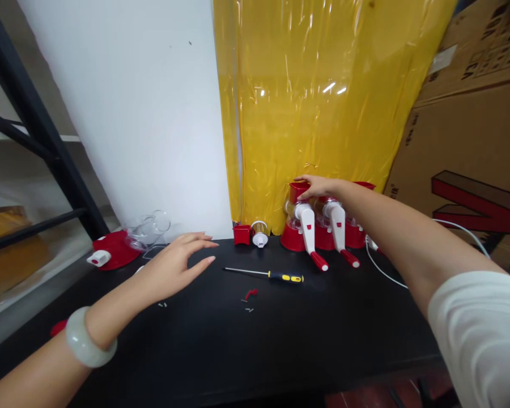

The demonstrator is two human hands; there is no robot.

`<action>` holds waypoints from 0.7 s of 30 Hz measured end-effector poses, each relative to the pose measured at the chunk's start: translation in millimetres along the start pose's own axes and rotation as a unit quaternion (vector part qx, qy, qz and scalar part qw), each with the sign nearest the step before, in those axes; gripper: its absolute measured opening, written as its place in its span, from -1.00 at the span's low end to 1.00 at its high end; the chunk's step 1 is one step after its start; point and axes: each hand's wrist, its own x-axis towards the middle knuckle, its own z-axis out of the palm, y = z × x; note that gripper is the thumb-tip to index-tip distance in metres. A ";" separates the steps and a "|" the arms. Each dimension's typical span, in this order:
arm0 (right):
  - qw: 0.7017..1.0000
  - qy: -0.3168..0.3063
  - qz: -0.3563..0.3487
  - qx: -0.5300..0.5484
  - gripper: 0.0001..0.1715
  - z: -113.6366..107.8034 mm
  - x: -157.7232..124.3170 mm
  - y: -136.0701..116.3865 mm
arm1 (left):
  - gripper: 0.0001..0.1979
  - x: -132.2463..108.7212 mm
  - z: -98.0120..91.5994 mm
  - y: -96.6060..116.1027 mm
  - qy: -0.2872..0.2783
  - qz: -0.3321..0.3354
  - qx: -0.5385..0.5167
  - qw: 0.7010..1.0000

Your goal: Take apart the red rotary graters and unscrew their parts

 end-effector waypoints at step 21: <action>0.984 0.087 -0.014 -0.152 -0.19 -11.4 -31.6 -59.0 | -0.58 8.9 -15.8 8.2 0.024 0.016 -0.070 0.997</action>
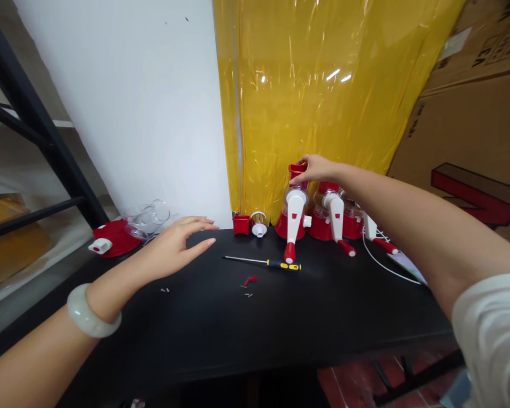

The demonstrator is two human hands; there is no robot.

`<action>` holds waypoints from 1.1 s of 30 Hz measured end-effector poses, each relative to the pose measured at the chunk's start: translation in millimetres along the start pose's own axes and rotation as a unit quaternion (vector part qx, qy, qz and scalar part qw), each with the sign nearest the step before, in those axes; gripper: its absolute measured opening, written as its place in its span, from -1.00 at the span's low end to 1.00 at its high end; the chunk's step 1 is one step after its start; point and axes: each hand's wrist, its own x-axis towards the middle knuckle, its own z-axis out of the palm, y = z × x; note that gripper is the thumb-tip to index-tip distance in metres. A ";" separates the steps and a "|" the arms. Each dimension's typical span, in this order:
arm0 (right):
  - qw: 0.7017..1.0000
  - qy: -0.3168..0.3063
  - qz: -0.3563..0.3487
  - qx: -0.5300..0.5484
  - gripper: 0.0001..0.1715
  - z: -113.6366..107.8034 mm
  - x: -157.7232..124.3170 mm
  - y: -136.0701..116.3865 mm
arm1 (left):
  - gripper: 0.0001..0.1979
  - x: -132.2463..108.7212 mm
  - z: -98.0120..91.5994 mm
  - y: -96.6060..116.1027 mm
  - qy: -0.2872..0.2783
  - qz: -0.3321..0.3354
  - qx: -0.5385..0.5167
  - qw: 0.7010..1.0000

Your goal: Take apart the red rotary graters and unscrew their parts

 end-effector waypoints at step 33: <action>0.962 0.127 -0.235 0.047 -0.32 39.4 -94.4 -113.6 | -0.26 36.3 -9.0 18.4 0.165 -0.214 -0.078 0.960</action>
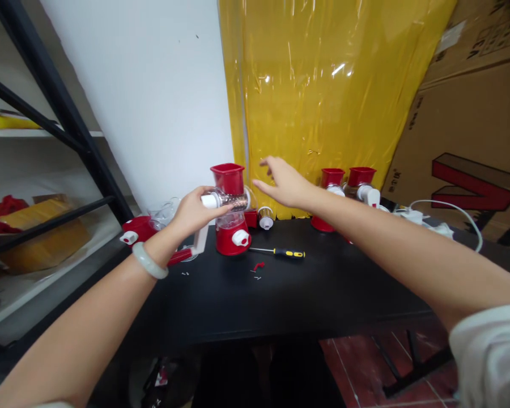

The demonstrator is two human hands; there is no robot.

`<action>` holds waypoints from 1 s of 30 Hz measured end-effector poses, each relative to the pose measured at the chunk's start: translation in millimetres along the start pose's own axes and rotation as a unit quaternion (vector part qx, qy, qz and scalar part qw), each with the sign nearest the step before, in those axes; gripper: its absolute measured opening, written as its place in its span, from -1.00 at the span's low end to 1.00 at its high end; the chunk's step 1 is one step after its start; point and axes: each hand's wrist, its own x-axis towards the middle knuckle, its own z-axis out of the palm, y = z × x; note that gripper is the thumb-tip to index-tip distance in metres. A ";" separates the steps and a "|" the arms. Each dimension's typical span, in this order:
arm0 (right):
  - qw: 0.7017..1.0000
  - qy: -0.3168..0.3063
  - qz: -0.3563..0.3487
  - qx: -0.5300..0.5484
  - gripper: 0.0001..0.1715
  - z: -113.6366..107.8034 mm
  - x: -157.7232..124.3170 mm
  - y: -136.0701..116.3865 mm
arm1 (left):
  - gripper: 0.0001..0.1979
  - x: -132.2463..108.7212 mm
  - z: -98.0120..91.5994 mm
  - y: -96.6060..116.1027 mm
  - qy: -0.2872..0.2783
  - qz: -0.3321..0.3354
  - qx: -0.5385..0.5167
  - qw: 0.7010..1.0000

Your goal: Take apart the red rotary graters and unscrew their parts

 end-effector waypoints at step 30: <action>0.972 -0.229 0.031 -0.052 -0.66 1.8 -101.1 29.2 | -0.25 -16.6 14.2 -37.4 -0.057 -0.012 -0.012 0.998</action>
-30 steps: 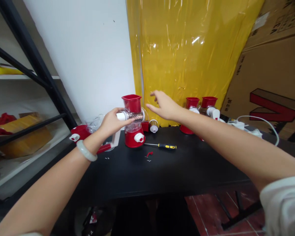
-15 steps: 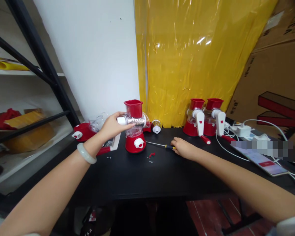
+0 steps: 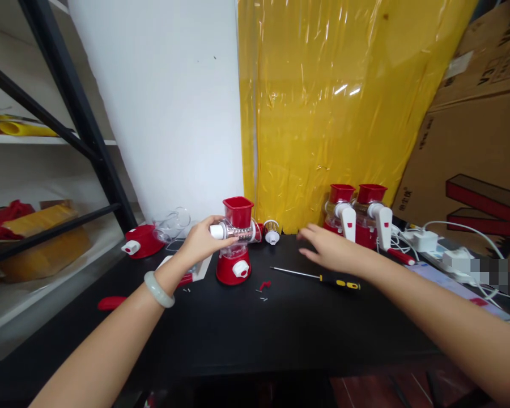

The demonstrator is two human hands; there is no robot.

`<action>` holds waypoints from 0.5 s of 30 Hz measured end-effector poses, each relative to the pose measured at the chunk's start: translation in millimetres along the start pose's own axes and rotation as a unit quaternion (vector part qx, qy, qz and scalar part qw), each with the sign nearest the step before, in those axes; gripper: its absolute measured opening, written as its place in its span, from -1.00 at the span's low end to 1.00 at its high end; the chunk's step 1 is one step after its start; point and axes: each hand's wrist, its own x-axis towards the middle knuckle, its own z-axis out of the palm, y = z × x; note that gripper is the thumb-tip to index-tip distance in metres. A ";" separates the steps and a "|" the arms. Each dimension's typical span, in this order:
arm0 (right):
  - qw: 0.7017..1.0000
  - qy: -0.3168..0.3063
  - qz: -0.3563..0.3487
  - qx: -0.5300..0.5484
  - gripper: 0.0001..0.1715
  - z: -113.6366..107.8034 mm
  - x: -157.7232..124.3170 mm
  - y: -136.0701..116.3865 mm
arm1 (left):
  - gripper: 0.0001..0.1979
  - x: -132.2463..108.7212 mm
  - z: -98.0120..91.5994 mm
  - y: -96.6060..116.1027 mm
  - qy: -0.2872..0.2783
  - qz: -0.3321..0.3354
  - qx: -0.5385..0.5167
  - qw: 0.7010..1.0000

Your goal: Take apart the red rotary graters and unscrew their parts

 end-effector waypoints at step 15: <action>0.982 0.035 -0.187 -0.011 -0.88 -59.6 168.9 -71.5 | -0.27 -3.1 -2.1 -14.8 -0.024 0.011 -0.022 0.999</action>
